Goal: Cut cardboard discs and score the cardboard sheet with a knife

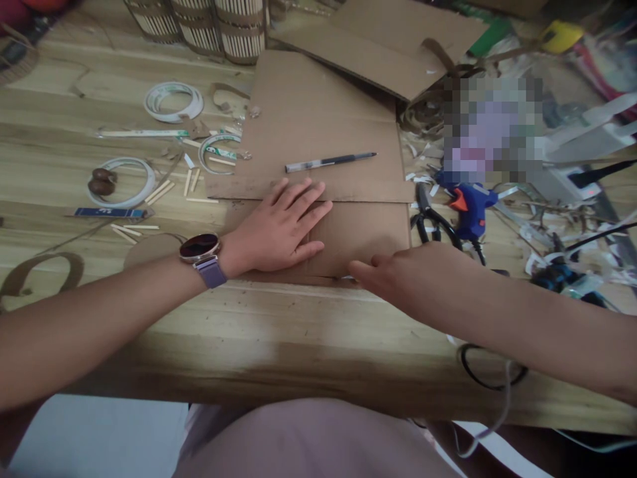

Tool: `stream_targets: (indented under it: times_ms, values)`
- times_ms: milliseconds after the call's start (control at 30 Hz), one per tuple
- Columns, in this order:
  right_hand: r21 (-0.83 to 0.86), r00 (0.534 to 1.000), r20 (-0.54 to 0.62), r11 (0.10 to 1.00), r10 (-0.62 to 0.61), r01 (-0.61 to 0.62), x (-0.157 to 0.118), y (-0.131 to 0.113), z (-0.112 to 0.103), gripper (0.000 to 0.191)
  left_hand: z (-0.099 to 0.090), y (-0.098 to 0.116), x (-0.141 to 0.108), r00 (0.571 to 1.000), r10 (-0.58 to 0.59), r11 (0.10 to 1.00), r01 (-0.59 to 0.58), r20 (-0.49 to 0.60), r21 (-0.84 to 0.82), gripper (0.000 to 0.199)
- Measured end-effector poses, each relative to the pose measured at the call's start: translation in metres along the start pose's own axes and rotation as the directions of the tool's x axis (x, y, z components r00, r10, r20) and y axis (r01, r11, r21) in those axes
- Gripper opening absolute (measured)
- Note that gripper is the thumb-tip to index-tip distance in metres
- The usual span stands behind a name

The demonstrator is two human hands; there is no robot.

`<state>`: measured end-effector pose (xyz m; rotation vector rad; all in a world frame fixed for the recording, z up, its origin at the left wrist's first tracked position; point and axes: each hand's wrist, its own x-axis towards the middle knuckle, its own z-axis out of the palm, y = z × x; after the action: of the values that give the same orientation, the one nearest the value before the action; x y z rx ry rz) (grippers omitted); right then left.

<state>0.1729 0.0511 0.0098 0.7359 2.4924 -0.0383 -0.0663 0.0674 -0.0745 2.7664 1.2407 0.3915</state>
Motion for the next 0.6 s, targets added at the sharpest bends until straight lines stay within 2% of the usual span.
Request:
stream_targets:
  times_ms: [100, 200, 300, 467, 600]
  values:
    - [0.088, 0.998, -0.060, 0.996, -0.005, 0.010, -0.001, 0.010, 0.010, 0.008, 0.000, 0.001, 0.001, 1.000, -0.005, 1.000, 0.005, 0.002, -0.002, 0.063]
    - [0.156, 0.999, -0.023, 0.987, 0.047, -0.043, -0.004, 0.014, 0.014, 0.014, -0.001, 0.002, 0.001, 1.000, -0.009, 1.000, 0.009, 0.013, -0.005, 0.063]
    - [0.130, 0.998, -0.016, 0.990, 0.053, -0.051, -0.006, 0.012, 0.016, 0.014, -0.002, 0.002, 0.001, 1.000, -0.012, 1.000, 0.012, 0.011, -0.006, 0.063]
    - [0.074, 0.994, -0.108, 0.997, 0.006, 0.002, -0.006, 0.008, 0.018, 0.010, -0.001, 0.002, 0.001, 1.000, -0.009, 1.000, 0.008, 0.008, 0.007, 0.063]
    - [-0.006, 0.993, -0.118, 1.000, -0.007, 0.006, -0.006, 0.002, 0.011, 0.015, -0.001, 0.002, 0.001, 1.000, -0.005, 1.000, 0.005, 0.008, 0.003, 0.063]
